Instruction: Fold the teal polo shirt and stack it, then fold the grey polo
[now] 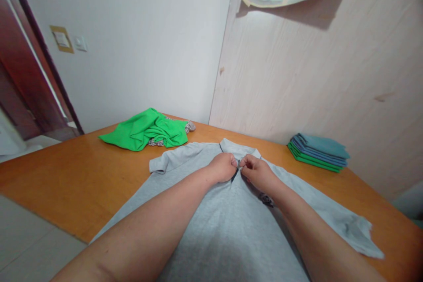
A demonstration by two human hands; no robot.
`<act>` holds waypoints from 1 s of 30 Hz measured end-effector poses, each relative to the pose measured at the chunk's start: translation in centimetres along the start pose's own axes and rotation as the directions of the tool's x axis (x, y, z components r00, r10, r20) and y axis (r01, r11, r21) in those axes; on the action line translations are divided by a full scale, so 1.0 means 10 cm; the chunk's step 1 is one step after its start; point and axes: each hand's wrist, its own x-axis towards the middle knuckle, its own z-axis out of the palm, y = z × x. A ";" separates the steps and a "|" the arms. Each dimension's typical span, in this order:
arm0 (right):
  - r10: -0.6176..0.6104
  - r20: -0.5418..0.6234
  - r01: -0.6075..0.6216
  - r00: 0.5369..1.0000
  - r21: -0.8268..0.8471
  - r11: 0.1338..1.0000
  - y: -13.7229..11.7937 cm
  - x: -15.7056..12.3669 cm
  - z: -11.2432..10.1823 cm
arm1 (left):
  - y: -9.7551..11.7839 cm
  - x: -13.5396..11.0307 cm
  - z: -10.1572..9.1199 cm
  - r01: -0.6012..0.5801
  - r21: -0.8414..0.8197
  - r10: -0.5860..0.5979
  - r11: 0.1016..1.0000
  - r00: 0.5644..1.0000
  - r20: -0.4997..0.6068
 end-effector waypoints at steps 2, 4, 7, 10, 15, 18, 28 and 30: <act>-0.027 -0.005 0.027 1.000 -0.004 1.000 -0.01 0.00 -0.01 | 0.01 0.00 0.01 0.008 -0.026 -0.008 1.000 1.000 -0.012; -0.041 -0.002 0.041 0.999 -0.011 0.999 -0.02 0.00 -0.01 | 0.03 -0.01 0.03 0.021 -0.058 -0.022 0.998 1.000 -0.019; -0.039 0.012 0.039 0.999 -0.018 0.999 -0.06 -0.02 -0.01 | 0.06 -0.04 0.05 0.064 -0.128 -0.067 0.990 0.998 -0.020; -0.007 -0.011 0.007 1.000 -0.020 1.000 -0.09 -0.03 0.00 | 0.06 -0.07 0.06 0.115 -0.210 -0.117 0.971 0.993 0.001; 0.003 -0.068 -0.009 0.998 -0.085 0.996 -0.09 -0.03 -0.01 | 0.04 -0.06 0.08 0.172 -0.340 -0.158 0.925 0.985 0.069; 0.033 0.011 -0.033 0.999 -0.026 0.999 -0.09 -0.03 -0.03 | 0.04 -0.06 0.08 0.197 -0.411 -0.173 0.890 0.980 0.094; 0.088 0.071 -0.092 0.994 0.048 0.995 -0.11 -0.05 -0.05 | 0.08 -0.09 0.01 0.249 -0.584 -0.181 0.773 0.968 0.173; 0.062 0.069 -0.063 0.996 0.006 0.998 -0.12 -0.05 -0.05 | 0.10 -0.09 -0.01 0.263 -0.600 -0.186 0.755 0.964 0.189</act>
